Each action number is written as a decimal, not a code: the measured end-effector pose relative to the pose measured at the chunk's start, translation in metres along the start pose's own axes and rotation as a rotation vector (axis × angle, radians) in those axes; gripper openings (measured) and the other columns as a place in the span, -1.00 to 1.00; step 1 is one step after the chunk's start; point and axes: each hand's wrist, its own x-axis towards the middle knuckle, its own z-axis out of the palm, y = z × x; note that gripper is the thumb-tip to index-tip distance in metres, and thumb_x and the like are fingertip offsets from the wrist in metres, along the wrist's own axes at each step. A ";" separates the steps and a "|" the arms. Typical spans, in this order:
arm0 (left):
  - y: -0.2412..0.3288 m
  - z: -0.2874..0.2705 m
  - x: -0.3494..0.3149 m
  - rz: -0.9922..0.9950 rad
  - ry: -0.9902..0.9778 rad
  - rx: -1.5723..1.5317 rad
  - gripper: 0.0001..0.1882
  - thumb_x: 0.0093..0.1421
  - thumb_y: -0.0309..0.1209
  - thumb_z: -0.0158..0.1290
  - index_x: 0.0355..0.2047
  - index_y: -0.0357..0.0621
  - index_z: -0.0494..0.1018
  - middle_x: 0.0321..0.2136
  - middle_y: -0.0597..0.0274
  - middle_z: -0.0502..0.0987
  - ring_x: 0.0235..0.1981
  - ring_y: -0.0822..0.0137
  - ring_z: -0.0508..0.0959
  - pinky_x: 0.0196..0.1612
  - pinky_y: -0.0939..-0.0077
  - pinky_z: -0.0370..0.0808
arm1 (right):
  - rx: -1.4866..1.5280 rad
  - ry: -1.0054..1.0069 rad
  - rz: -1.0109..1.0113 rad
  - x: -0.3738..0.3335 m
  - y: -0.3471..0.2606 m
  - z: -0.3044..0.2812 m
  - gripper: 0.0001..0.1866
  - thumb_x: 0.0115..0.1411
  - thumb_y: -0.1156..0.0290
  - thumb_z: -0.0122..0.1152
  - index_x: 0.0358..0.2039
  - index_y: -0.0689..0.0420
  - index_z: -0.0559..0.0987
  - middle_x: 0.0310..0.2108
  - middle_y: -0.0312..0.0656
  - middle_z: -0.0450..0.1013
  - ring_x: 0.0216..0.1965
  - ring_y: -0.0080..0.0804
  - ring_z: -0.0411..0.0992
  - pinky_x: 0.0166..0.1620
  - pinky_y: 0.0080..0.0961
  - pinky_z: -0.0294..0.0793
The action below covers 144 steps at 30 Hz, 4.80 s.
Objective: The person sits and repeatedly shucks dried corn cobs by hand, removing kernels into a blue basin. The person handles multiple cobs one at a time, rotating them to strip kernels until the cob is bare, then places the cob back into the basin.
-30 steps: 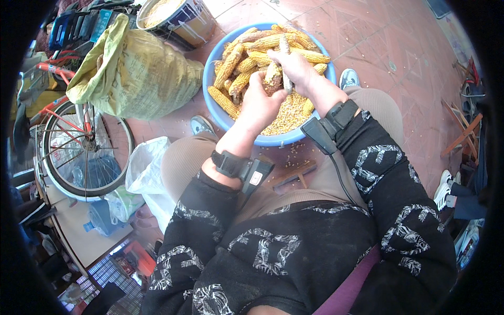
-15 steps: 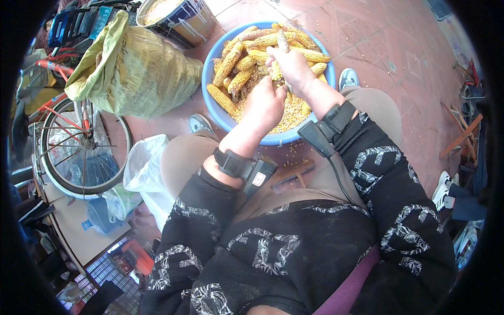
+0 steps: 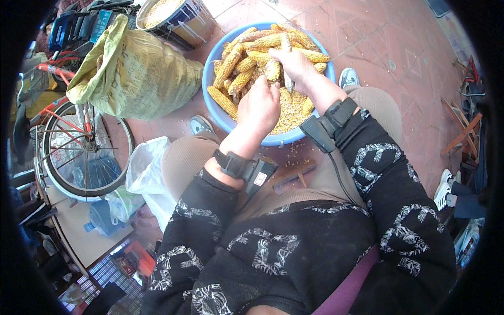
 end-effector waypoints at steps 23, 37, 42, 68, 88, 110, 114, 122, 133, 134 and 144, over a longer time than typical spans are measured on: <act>0.000 0.009 -0.001 0.169 0.099 0.216 -0.71 0.25 -0.23 -0.14 -0.41 -0.25 0.32 -0.56 -0.15 0.47 -0.45 -0.13 0.49 -0.38 0.04 0.41 | -0.287 0.110 -0.056 -0.001 0.004 0.007 -0.75 0.15 0.27 0.09 -0.37 0.24 0.50 -0.58 -0.21 0.42 -0.60 -0.49 0.36 -0.59 -0.51 0.34; -0.020 0.003 0.017 -0.455 -0.298 -1.129 -0.52 0.32 -0.04 -0.27 -0.25 -0.28 0.36 -0.69 0.34 0.28 -0.78 0.50 0.21 -0.68 0.52 0.29 | -0.721 0.271 -0.352 0.006 0.008 -0.001 -0.58 0.10 0.07 0.06 -0.50 0.23 0.59 -0.56 0.01 0.51 -0.44 -0.19 0.52 -0.26 -0.33 0.47; -0.021 -0.008 0.019 -0.578 -0.711 -1.656 -0.50 0.31 -0.01 -0.27 -0.29 -0.28 0.35 -0.65 0.36 0.28 -0.75 0.53 0.20 -0.62 0.58 0.21 | -0.462 0.136 -0.285 -0.001 0.002 -0.005 -0.62 0.14 0.09 0.11 -0.48 0.20 0.58 -0.59 -0.16 0.47 -0.56 -0.40 0.43 -0.44 -0.46 0.40; 0.007 0.013 0.008 0.063 0.127 -0.014 -0.67 0.26 -0.22 -0.18 -0.33 -0.33 0.27 -0.50 -0.26 0.48 -0.39 -0.20 0.51 -0.30 -0.01 0.42 | -0.308 0.127 -0.177 -0.004 -0.014 0.007 -0.60 0.20 0.16 0.05 -0.05 0.14 0.37 -0.58 -0.27 0.41 -0.63 -0.57 0.31 -0.60 -0.56 0.31; -0.002 0.020 0.015 -0.253 -0.036 -0.910 -0.69 0.31 -0.20 -0.18 -0.36 -0.19 0.37 -0.71 0.41 0.28 -0.80 0.52 0.23 -0.74 0.59 0.21 | -0.161 0.043 -0.144 0.009 0.003 0.001 -0.66 0.23 0.15 0.04 -0.45 0.19 0.55 -0.55 -0.20 0.45 -0.51 -0.45 0.40 -0.37 -0.52 0.39; -0.010 -0.008 0.015 -0.511 -0.411 -1.506 -0.58 0.33 -0.13 -0.28 -0.14 -0.28 0.32 -0.64 0.40 0.22 -0.73 0.56 0.11 -0.65 0.65 0.11 | -0.337 0.055 -0.155 -0.004 -0.016 0.001 -0.58 0.16 0.04 0.13 -0.39 0.22 0.55 -0.49 -0.23 0.46 -0.42 -0.55 0.41 -0.34 -0.53 0.41; -0.007 0.000 0.017 -0.502 -0.269 -1.418 -0.69 0.30 -0.18 -0.21 -0.24 -0.19 0.29 -0.64 0.37 0.23 -0.74 0.54 0.13 -0.66 0.62 0.14 | -0.147 -0.002 -0.117 -0.004 -0.012 0.003 -0.53 0.17 0.01 0.12 -0.30 0.24 0.55 -0.47 -0.20 0.48 -0.40 -0.51 0.43 -0.32 -0.53 0.42; 0.005 0.009 0.020 -0.412 -0.118 -1.007 -0.76 0.26 -0.24 -0.12 -0.23 -0.15 0.21 -0.60 0.30 0.34 -0.73 0.55 0.26 -0.74 0.67 0.17 | -0.144 -0.093 -0.142 -0.012 -0.014 0.012 -0.61 0.16 0.08 0.12 -0.22 0.16 0.49 -0.41 -0.17 0.47 -0.44 -0.48 0.44 -0.42 -0.50 0.43; 0.010 0.012 0.016 -0.433 -0.122 -1.208 -0.83 0.28 -0.30 -0.13 -0.33 -0.14 0.26 -0.66 0.35 0.27 -0.77 0.55 0.15 -0.70 0.64 0.13 | -0.343 0.159 -0.234 -0.012 -0.006 0.019 -0.62 0.14 0.11 0.13 -0.27 0.23 0.52 -0.51 -0.11 0.47 -0.51 -0.38 0.44 -0.37 -0.44 0.44; 0.009 0.012 0.015 -0.422 -0.158 -1.230 -0.83 0.28 -0.30 -0.15 -0.33 -0.14 0.26 -0.66 0.35 0.27 -0.77 0.55 0.15 -0.70 0.63 0.14 | -0.306 0.174 -0.299 -0.010 -0.004 0.019 -0.60 0.13 0.11 0.13 -0.24 0.22 0.54 -0.50 -0.05 0.48 -0.49 -0.32 0.47 -0.32 -0.42 0.47; -0.012 -0.002 0.020 -0.448 -0.444 -1.698 -0.69 0.34 -0.16 -0.27 -0.30 -0.15 0.31 -0.62 0.34 0.27 -0.74 0.55 0.11 -0.61 0.62 0.16 | -0.247 -0.013 -0.131 -0.005 -0.011 0.000 -0.60 0.19 0.08 0.10 -0.36 0.23 0.56 -0.49 -0.25 0.48 -0.49 -0.54 0.40 -0.37 -0.53 0.40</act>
